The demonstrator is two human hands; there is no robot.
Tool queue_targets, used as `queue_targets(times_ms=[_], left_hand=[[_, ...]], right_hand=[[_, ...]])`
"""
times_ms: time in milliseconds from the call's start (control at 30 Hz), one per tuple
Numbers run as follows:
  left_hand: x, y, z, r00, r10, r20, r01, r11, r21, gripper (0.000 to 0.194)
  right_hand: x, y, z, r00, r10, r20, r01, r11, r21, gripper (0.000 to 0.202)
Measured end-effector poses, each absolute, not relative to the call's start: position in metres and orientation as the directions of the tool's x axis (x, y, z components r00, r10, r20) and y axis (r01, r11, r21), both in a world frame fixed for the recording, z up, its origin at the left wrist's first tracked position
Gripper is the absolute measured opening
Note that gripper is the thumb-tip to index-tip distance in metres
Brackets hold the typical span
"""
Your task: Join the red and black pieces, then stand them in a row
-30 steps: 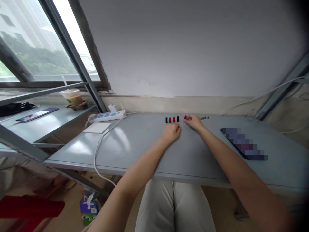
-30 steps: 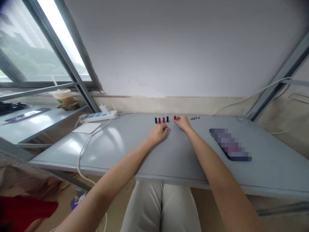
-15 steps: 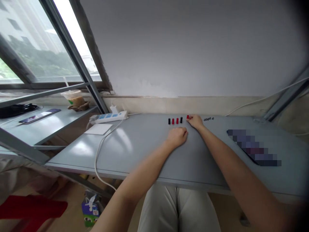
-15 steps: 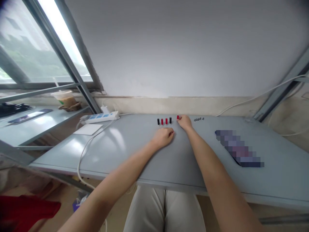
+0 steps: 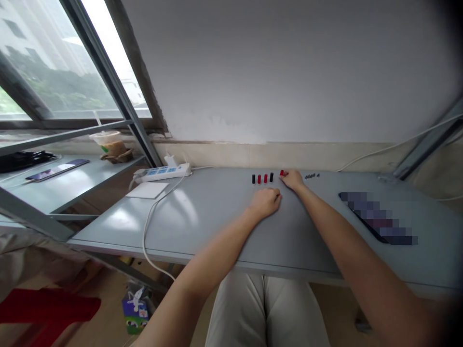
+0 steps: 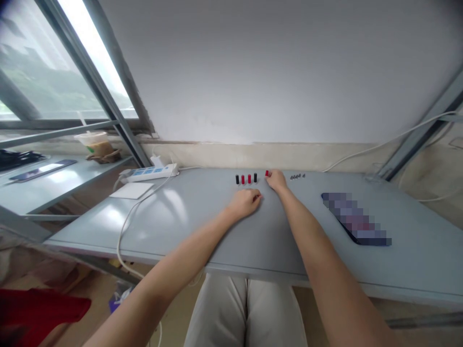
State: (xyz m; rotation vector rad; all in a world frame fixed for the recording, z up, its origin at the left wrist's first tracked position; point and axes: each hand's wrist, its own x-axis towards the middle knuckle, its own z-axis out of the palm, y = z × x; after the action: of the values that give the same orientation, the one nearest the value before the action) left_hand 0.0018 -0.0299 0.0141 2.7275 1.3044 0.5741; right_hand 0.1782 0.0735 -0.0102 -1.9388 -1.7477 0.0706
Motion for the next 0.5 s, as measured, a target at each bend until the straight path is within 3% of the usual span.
queue_targets(times_ms=[500], left_hand=[[0.0021,-0.0291,0.0115,0.564,0.768,0.303,0.751,-0.63,0.2,0.03]], right_hand=[[0.18,0.0786,-0.0052,0.185,0.962,0.203,0.922,-0.098,-0.375,0.019]])
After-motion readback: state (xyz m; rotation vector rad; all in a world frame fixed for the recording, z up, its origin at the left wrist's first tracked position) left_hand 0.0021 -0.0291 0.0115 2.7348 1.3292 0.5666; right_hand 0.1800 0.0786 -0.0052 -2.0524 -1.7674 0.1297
